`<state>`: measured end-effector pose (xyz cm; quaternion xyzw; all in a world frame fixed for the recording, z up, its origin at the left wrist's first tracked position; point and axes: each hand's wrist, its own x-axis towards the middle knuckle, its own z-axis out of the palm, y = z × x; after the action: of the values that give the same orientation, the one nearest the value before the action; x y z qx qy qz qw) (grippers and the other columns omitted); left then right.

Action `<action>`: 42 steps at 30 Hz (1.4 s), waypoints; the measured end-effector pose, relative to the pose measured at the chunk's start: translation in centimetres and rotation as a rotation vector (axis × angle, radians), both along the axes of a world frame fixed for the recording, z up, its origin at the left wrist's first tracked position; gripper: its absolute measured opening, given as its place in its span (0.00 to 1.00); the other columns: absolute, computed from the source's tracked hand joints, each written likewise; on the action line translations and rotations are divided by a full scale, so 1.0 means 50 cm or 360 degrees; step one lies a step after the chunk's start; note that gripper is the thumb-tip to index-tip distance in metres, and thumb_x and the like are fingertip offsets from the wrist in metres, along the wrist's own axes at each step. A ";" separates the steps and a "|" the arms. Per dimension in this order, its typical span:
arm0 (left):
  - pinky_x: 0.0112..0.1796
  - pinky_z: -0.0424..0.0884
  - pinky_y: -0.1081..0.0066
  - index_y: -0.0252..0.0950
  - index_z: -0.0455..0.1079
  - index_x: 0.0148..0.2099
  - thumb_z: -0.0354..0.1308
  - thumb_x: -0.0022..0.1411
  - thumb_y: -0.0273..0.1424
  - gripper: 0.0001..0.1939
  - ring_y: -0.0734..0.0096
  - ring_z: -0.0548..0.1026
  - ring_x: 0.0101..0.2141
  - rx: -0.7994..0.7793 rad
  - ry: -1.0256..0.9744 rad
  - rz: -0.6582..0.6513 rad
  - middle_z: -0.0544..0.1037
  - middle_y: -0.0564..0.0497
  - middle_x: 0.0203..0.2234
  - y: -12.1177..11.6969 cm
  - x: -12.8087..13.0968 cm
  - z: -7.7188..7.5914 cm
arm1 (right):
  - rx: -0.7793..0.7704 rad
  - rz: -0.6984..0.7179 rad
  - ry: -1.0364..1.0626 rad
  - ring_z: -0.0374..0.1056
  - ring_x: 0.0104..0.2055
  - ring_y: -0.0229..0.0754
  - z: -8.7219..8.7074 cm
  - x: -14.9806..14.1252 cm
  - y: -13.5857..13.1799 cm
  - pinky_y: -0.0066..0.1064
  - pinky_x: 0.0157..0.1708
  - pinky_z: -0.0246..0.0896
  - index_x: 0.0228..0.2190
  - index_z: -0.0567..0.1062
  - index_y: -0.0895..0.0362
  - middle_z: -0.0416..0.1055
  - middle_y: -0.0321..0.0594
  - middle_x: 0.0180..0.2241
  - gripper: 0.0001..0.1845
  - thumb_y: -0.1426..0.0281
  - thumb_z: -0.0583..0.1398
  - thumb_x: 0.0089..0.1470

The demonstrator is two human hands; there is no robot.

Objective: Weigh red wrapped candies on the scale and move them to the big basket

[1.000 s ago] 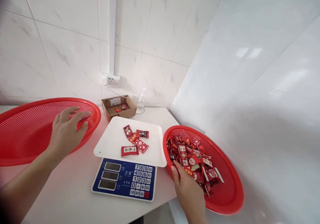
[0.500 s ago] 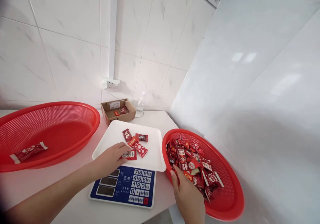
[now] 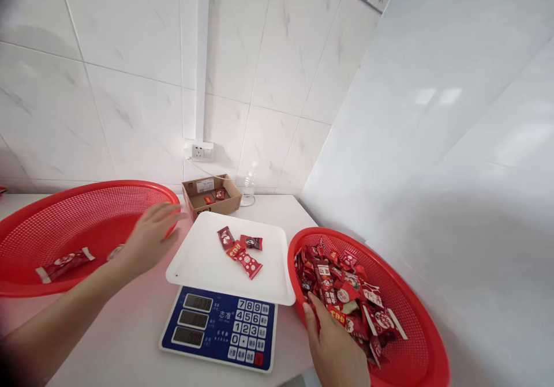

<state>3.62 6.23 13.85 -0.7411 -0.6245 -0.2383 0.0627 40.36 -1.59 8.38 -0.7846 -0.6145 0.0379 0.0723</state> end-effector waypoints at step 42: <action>0.51 0.66 0.61 0.35 0.67 0.51 0.49 0.55 0.19 0.21 0.59 0.69 0.50 -0.0512 0.0250 -0.1084 0.72 0.43 0.49 0.054 0.245 -0.038 | 0.0007 -0.0023 -0.0005 0.71 0.47 0.49 0.000 -0.008 0.000 0.39 0.42 0.66 0.55 0.66 0.48 0.70 0.37 0.52 0.30 0.54 0.39 0.60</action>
<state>15.88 8.91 11.94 -0.9226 -0.3651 -0.0870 -0.0894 39.97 -1.60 8.36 -0.7889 -0.6092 0.0349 0.0732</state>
